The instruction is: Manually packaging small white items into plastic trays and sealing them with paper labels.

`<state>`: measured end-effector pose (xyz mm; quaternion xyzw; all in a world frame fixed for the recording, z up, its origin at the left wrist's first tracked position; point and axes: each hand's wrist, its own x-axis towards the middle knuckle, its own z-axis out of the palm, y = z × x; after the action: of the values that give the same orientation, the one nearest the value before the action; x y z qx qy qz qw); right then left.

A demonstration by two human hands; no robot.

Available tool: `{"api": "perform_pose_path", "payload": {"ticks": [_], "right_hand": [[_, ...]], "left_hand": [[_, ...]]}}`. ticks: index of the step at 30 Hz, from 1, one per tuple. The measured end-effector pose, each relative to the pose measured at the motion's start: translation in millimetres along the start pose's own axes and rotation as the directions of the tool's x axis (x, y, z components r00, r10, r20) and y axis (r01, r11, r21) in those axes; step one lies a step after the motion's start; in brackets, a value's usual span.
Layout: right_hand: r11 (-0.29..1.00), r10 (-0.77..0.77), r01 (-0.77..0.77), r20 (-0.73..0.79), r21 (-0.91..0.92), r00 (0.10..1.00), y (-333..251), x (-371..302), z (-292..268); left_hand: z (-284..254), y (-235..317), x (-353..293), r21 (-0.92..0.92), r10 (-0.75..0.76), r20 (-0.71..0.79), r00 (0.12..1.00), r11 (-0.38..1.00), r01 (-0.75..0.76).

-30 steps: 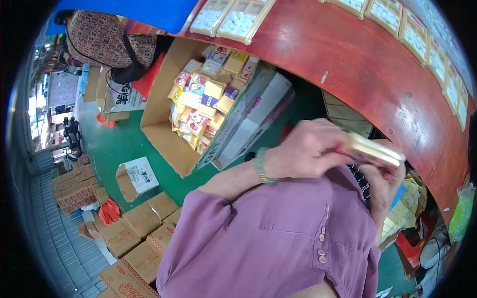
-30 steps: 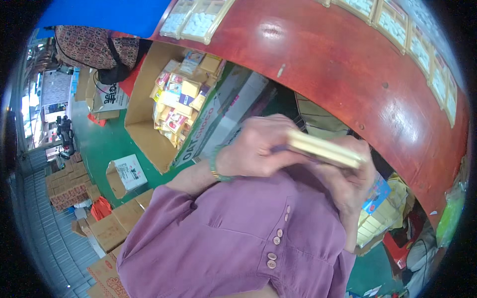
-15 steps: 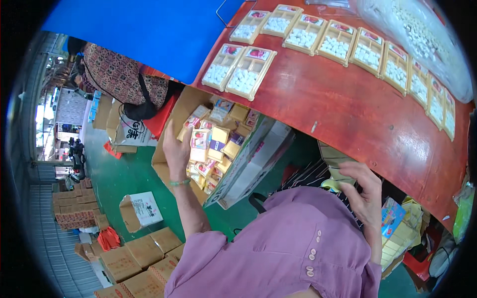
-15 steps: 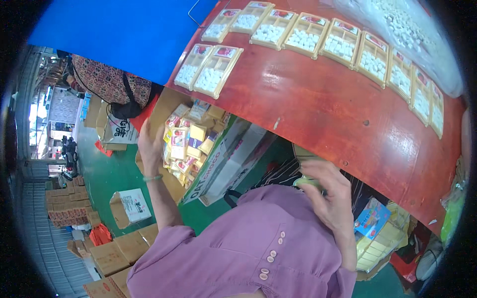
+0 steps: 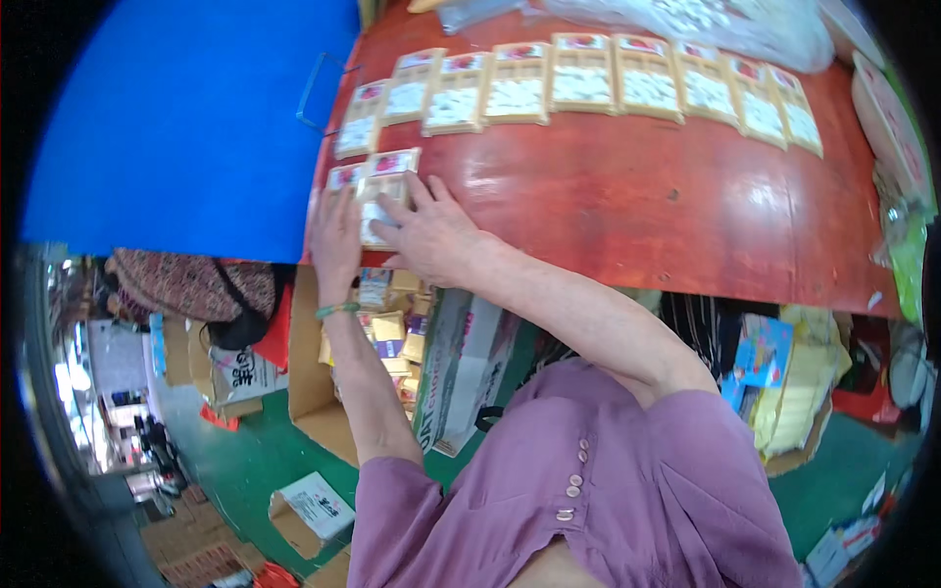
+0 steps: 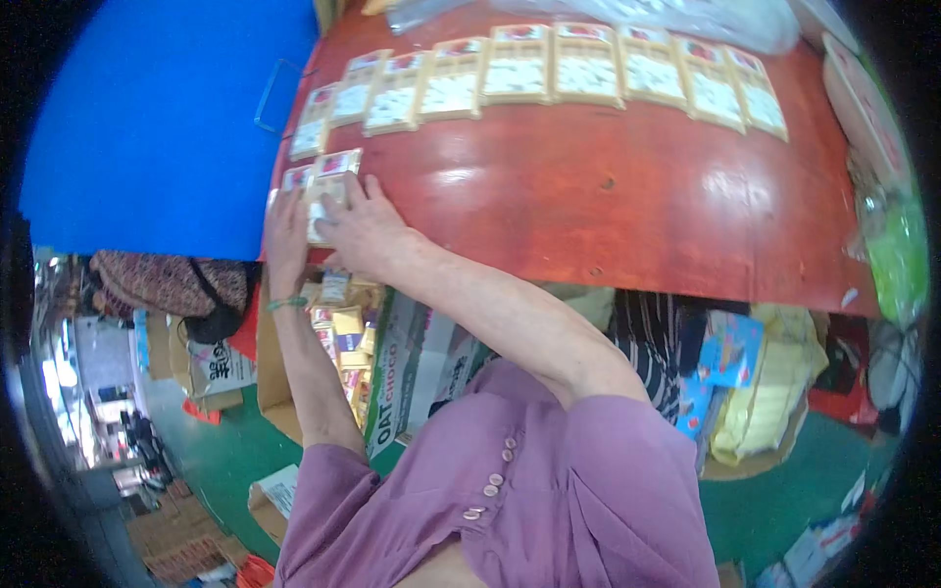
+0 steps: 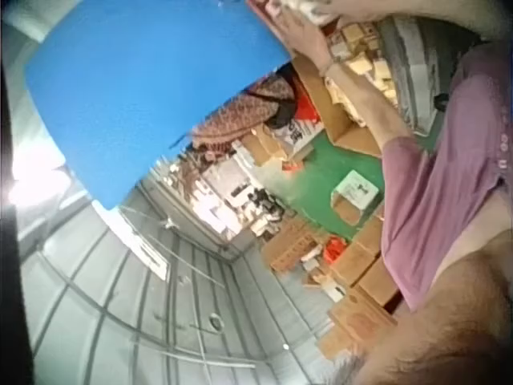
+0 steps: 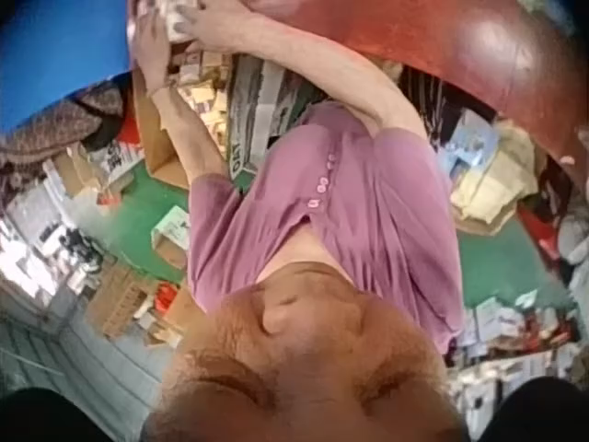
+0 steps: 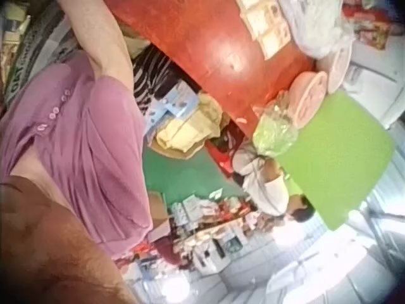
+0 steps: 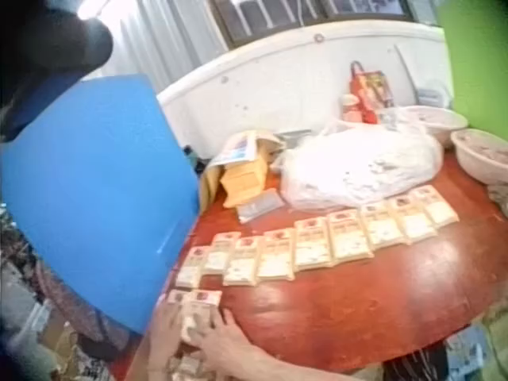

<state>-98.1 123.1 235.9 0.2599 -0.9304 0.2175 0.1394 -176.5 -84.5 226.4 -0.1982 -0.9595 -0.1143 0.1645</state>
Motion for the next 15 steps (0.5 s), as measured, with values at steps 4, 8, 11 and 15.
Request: {"api": "perform_pose_path", "payload": {"ticks": [4, 8, 11, 15], "right_hand": [[0.999, -0.016, 0.011, -0.096, -0.053, 0.995, 5, -21, -9], [0.998, -0.023, 0.018, -0.102, -0.053, 0.995, 10, -60, -22], [0.999, 0.033, -0.035, -0.106, -0.014, 0.994, 14, -102, -48], [0.992, 0.125, -0.125, -0.08, 0.008, 0.989, 21, -150, -81]], "left_hand": [[-7, 43, -9, -0.025, -0.055, -0.005, 0.998, 0.998, 0.055], [-4, 83, -31, 0.091, -0.04, -0.043, 0.998, 0.995, 0.044], [-4, 136, -44, 0.079, 0.033, -0.088, 0.996, 0.997, -0.026], [-3, 199, -60, 0.118, 0.028, -0.046, 0.999, 0.993, -0.023]]}}
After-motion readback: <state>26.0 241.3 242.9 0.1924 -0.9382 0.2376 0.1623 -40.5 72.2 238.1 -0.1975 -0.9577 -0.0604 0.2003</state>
